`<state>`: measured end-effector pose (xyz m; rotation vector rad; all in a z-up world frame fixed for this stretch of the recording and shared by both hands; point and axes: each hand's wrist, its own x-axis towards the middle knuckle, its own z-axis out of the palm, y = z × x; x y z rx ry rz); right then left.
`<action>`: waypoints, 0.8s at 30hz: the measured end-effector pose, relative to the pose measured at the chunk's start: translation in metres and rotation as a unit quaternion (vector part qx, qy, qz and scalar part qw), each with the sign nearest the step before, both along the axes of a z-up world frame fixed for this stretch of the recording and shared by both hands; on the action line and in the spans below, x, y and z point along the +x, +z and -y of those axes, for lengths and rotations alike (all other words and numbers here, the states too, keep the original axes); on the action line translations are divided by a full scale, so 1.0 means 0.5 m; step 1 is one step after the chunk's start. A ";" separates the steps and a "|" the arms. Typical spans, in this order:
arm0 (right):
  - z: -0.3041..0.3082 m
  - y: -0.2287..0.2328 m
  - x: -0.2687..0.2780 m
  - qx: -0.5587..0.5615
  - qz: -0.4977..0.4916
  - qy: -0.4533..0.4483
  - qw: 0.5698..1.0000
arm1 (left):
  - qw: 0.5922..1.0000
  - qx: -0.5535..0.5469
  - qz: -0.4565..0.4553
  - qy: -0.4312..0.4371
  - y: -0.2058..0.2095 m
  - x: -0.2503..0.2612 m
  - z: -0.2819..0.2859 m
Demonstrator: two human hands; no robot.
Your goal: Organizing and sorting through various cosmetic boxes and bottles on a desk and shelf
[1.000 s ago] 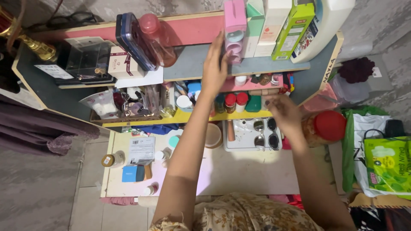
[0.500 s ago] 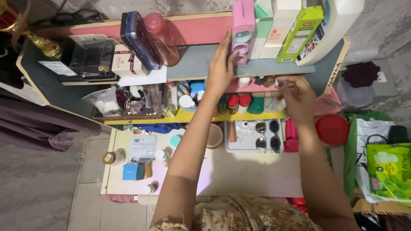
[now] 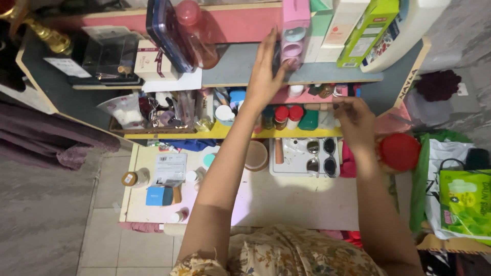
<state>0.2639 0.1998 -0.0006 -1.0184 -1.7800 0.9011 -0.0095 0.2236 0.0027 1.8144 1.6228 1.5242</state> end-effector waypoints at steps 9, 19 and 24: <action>0.000 -0.170 0.000 -0.054 -0.018 0.012 0.998 | 0.998 0.008 -0.049 0.037 -0.076 -0.074 0.275; 0.170 -0.156 -0.198 -0.071 0.053 0.157 0.984 | 0.888 -0.103 0.096 0.438 -0.232 -0.274 0.877; 0.236 -0.216 -0.273 -0.057 -0.033 0.260 0.963 | 0.817 -0.173 0.165 0.525 -0.395 -0.296 1.001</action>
